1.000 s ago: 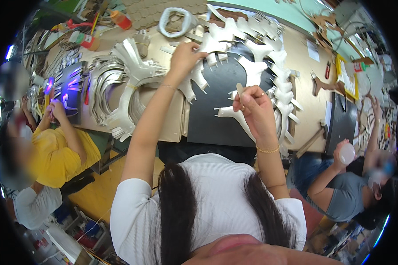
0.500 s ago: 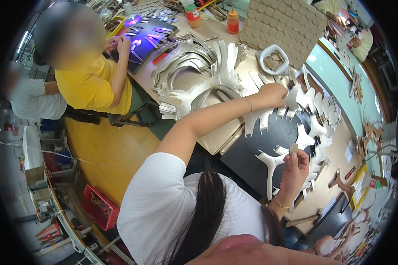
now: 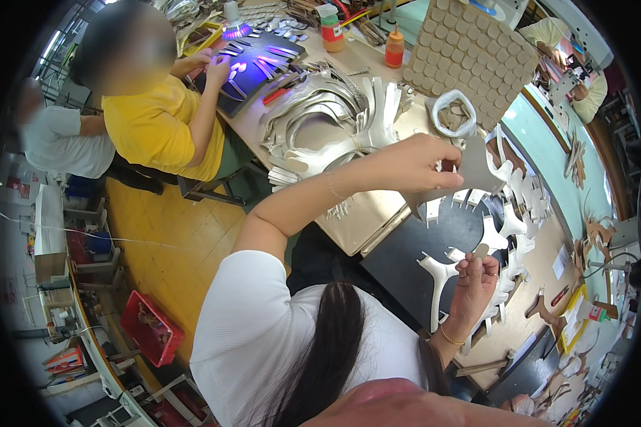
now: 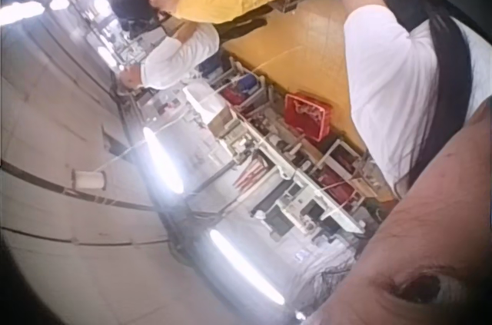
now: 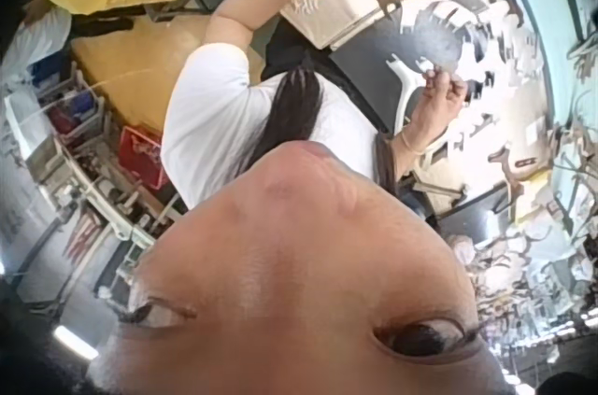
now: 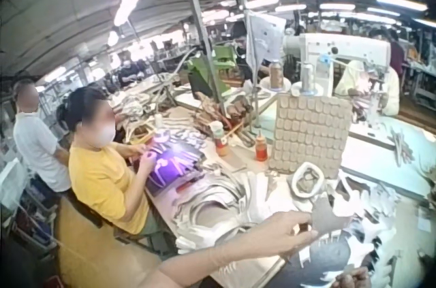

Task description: The person applies glue from a bottle to the edges of white plastic components and then presses them together to form assembled units. The person repeats this process for several pieces, handling each component individually and placing the finished assemblies on the table.

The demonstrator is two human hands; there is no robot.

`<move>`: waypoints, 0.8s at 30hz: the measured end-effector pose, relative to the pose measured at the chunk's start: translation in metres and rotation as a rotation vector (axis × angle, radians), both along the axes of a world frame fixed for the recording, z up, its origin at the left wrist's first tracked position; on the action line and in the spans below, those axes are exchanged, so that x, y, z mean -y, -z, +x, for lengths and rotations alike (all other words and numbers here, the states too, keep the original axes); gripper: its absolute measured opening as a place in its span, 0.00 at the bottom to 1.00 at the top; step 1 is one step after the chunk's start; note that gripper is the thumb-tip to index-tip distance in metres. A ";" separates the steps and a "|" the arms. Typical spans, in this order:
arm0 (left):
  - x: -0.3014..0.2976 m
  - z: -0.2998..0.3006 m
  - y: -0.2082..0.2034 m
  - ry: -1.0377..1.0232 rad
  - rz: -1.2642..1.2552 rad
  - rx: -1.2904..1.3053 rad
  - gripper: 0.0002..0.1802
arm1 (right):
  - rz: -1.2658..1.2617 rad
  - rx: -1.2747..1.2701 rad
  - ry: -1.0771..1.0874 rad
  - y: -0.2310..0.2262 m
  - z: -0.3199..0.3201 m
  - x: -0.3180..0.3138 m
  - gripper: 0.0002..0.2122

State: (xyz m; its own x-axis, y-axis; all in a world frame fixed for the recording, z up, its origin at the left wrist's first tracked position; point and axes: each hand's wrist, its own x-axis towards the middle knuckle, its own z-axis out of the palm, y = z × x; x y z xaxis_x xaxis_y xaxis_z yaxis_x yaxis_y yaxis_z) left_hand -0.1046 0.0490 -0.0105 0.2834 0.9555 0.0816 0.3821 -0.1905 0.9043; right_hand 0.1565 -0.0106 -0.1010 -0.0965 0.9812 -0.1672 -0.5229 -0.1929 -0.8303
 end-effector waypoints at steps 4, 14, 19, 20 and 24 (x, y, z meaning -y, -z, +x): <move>0.034 -0.012 -0.036 -0.185 -0.106 0.236 0.12 | 0.009 0.008 -0.004 -0.001 -0.002 0.003 0.07; 0.051 0.003 -0.031 -0.228 -0.009 0.426 0.10 | 0.069 0.012 0.031 -0.009 0.005 0.007 0.06; 0.046 0.017 -0.016 -0.150 -0.065 0.450 0.12 | 0.127 0.025 0.078 -0.025 0.003 0.002 0.06; 0.047 0.018 -0.015 -0.139 -0.181 0.499 0.13 | 0.136 0.022 0.077 -0.028 0.002 0.001 0.05; 0.049 0.024 -0.012 -0.091 -0.363 0.580 0.13 | 0.173 0.016 0.054 -0.036 -0.002 -0.003 0.05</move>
